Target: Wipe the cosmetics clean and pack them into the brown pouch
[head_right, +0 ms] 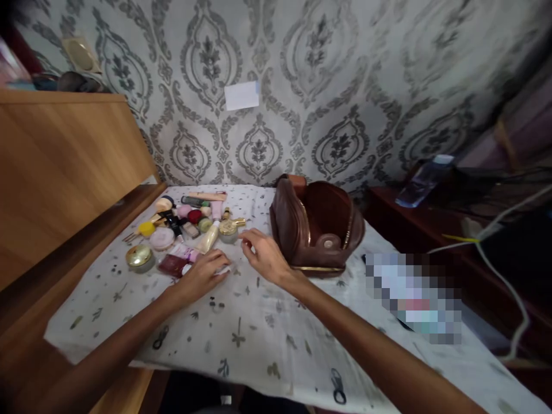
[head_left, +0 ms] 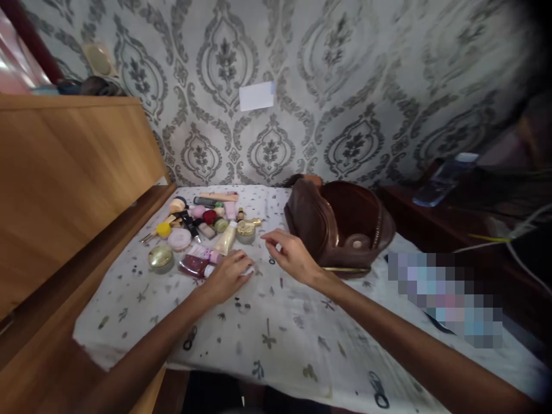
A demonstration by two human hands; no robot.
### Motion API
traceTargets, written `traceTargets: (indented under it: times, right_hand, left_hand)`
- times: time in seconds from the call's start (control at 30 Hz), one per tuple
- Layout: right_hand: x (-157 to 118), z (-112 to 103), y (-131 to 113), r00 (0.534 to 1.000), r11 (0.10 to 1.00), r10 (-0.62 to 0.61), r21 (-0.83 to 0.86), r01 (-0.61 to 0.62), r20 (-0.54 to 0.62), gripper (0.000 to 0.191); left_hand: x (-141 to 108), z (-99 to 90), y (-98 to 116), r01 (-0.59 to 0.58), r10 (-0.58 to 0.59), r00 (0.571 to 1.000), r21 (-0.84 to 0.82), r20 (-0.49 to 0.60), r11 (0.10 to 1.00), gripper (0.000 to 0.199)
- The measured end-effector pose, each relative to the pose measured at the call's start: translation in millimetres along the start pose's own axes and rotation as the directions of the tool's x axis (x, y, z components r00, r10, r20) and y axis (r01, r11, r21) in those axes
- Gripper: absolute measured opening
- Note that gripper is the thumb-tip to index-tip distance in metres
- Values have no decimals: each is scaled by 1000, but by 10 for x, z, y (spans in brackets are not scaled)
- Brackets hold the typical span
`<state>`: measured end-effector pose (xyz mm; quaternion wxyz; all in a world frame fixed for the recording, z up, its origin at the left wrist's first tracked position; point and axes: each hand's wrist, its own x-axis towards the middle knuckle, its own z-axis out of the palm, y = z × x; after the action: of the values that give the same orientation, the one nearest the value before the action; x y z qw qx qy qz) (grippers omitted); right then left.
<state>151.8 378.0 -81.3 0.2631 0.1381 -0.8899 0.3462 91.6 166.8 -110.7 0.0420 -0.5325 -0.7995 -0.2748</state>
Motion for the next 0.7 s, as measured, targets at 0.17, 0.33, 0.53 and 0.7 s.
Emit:
traceTargets:
  times: [0.17, 0.33, 0.53, 0.7]
  right_hand:
    - [86, 645, 165, 933, 902, 357, 244, -356, 40, 22]
    - [54, 991, 200, 787, 710, 613, 385, -589, 73, 29]
    - [-38, 1033, 217, 787, 764, 611, 323, -558, -86, 36]
    - [288, 990, 207, 776, 783, 610, -26, -621, -159, 62]
  left_hand:
    - [-270, -108, -37, 16, -17, 1000, -72, -4, 997, 14]
    - [-448, -283, -57, 111, -132, 981, -142, -143, 984, 19]
    - [-602, -410, -256, 342, -447, 754, -294, -481, 893, 20]
    - [-620, -429, -375, 412, -511, 653, -303, -559, 859, 23]
